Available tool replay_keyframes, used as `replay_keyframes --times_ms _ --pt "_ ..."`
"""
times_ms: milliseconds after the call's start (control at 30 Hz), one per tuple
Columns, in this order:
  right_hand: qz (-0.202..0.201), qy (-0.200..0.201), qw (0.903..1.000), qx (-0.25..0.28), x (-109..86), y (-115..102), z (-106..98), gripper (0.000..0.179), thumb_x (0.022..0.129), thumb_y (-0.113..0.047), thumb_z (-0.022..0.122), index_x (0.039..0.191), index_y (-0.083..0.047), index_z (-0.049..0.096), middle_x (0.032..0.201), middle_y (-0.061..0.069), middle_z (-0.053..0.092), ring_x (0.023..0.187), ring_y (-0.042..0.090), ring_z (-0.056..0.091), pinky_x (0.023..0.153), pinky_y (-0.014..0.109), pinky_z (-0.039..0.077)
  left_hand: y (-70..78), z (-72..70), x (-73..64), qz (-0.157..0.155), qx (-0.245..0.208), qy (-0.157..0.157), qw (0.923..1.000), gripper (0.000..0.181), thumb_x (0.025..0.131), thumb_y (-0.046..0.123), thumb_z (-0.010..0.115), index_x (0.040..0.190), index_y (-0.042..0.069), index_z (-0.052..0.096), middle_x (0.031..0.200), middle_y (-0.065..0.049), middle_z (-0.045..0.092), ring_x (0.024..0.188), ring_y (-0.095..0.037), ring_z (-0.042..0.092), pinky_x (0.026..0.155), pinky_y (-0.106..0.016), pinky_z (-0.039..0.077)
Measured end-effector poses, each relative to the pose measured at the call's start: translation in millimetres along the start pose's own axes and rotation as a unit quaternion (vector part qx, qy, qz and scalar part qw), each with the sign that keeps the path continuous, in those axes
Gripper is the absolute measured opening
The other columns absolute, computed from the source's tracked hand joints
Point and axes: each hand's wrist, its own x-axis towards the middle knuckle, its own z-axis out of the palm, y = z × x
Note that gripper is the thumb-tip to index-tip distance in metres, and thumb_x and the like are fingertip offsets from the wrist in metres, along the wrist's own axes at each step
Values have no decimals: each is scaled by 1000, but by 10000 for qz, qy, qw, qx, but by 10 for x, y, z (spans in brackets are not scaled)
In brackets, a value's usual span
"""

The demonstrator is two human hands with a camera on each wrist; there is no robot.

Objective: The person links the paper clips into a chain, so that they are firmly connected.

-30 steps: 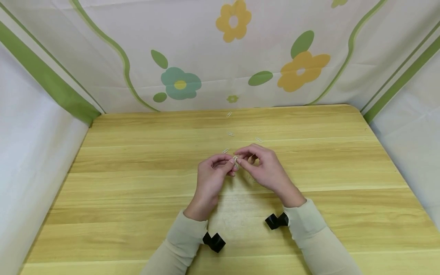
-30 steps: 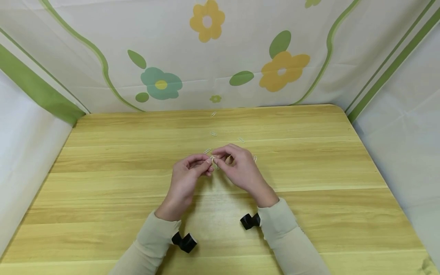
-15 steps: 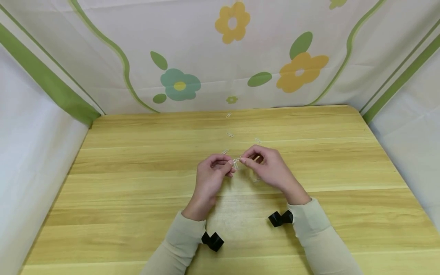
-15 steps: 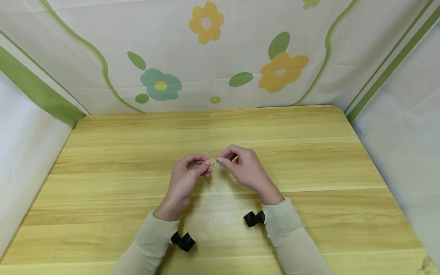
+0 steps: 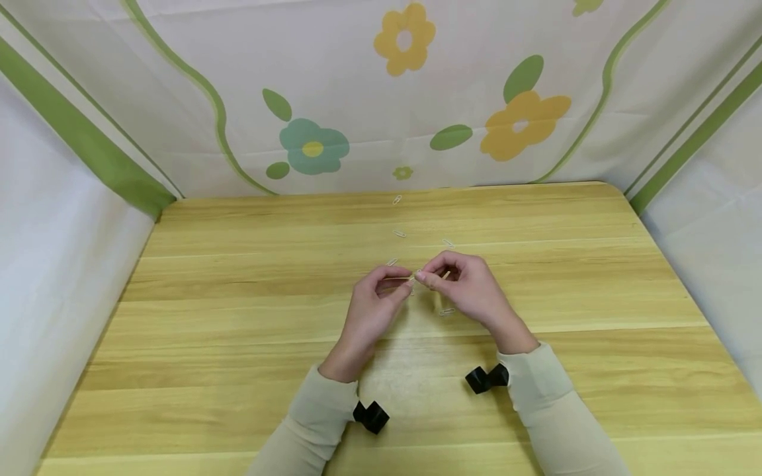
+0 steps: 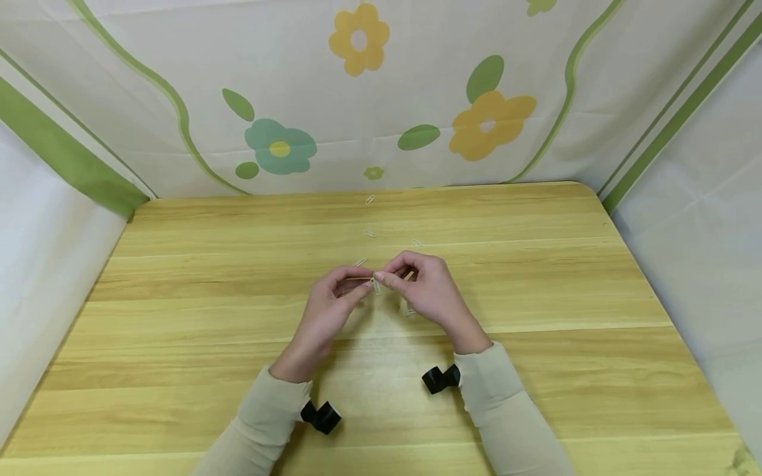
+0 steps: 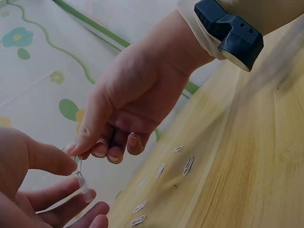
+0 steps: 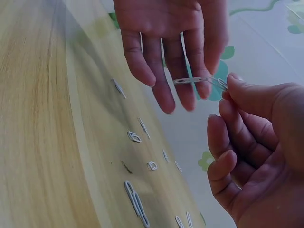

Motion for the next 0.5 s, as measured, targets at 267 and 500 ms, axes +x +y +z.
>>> replay_keyframes --times_ms 267,500 --pt "84 -23 10000 35 14 28 17 21 100 -33 80 102 -12 78 96 7 74 72 26 62 56 27 50 -13 0 0 -109 46 -169 9998 15 101 15 75 113 7 77 120 -9 76 103 -18 73 91 -30 58" --pt "58 -82 9999 39 15 38 30 19 101 -33 78 103 -14 78 95 4 73 73 29 62 56 28 49 -1 -10 -1 -217 -95 -245 9994 13 100 14 77 110 6 76 115 -9 76 100 -17 72 89 -34 60"
